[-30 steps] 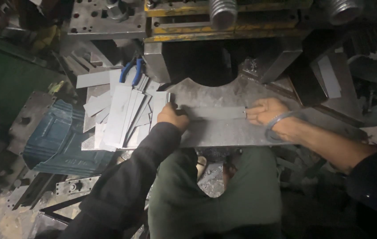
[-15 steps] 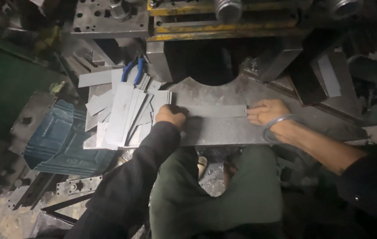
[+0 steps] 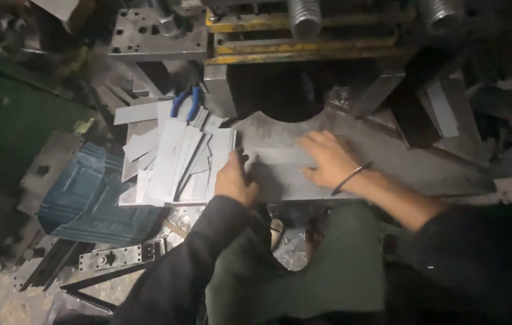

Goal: Feeding metal strips into a stamping machine for processing.

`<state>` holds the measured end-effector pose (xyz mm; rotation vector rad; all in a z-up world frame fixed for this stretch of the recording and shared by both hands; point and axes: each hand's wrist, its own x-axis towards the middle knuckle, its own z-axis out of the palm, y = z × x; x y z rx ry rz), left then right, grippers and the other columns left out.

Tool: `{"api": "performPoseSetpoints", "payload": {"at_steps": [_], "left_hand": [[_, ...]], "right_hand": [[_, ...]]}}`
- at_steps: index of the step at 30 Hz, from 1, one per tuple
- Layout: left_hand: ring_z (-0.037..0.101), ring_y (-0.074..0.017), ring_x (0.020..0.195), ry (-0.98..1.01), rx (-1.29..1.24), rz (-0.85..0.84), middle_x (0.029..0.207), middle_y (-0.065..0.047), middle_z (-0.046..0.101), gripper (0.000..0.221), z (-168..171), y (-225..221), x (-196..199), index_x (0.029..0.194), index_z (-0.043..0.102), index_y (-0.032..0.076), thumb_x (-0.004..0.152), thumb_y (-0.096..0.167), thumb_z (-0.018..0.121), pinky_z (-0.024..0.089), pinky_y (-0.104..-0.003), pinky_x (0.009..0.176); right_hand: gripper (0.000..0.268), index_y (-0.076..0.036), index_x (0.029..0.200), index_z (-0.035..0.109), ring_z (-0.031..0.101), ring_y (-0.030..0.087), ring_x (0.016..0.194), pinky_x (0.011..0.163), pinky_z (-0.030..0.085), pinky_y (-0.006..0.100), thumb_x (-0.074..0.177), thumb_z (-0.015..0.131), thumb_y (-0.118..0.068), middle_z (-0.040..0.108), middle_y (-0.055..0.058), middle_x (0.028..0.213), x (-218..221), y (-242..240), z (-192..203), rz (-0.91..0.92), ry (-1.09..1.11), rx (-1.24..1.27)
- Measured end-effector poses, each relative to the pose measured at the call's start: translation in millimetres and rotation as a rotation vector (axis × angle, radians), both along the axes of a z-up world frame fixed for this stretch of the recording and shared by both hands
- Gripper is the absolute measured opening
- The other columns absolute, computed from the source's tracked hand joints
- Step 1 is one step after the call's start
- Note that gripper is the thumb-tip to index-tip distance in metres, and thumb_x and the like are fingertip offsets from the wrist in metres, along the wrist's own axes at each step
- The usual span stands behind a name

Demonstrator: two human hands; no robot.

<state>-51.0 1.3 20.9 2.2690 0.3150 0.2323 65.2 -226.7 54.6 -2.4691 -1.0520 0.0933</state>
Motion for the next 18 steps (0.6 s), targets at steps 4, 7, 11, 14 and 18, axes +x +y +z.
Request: {"api": "performPoseSetpoints", "payload": {"at_steps": [4,7,11,14,18], "left_hand": [[0.062,-0.0443,0.114,-0.122,0.160,0.028,0.123,-0.027,0.064,0.079,-5.0,27.7,-18.3,0.138,0.046,-0.002,0.064,0.002,0.073,0.051,-0.047,0.100],[0.060,-0.0446,0.120,-0.131,0.233,0.136,0.129,-0.026,0.062,0.070,-7.6,46.5,-23.8,0.139,0.047,0.001,0.077,0.010,0.079,0.051,-0.048,0.102],[0.058,-0.0480,0.112,0.081,0.304,0.128,0.122,-0.033,0.057,0.082,-18.6,56.0,-6.3,0.135,0.042,-0.006,0.070,0.020,0.086,0.051,-0.050,0.097],[0.060,-0.0472,0.109,0.171,0.363,0.112,0.116,-0.032,0.060,0.081,-5.1,48.5,7.0,0.131,0.042,-0.008,0.072,0.024,0.086,0.051,-0.050,0.095],[0.069,-0.0454,0.100,0.316,0.379,0.162,0.107,-0.029,0.068,0.048,-9.0,39.8,22.3,0.128,0.046,-0.003,0.087,0.009,0.068,0.057,-0.051,0.087]], "right_hand": [[0.062,0.000,0.122,0.063,0.055,0.038,0.112,0.096,0.047,0.049,0.069,0.084,-0.022,0.061,0.017,0.120,-0.8,16.3,-18.2,0.097,-0.083,-0.016],[0.050,-0.004,0.120,0.066,0.058,0.036,0.113,0.096,0.050,0.047,0.075,0.080,-0.020,0.063,0.014,0.121,2.0,21.9,-18.9,0.117,-0.074,0.005],[0.047,-0.006,0.120,0.067,0.059,0.036,0.113,0.097,0.050,0.048,0.077,0.080,-0.022,0.062,0.013,0.118,2.9,22.5,-20.7,0.119,-0.047,-0.102],[0.050,-0.005,0.121,0.065,0.058,0.037,0.116,0.098,0.050,0.048,0.077,0.081,-0.023,0.061,0.014,0.119,-2.3,22.0,-17.8,0.103,-0.057,-0.112],[0.063,-0.001,0.128,0.061,0.054,0.040,0.121,0.099,0.048,0.048,0.073,0.084,-0.023,0.056,0.017,0.134,-10.1,17.3,-15.6,0.037,-0.104,0.010]]}}
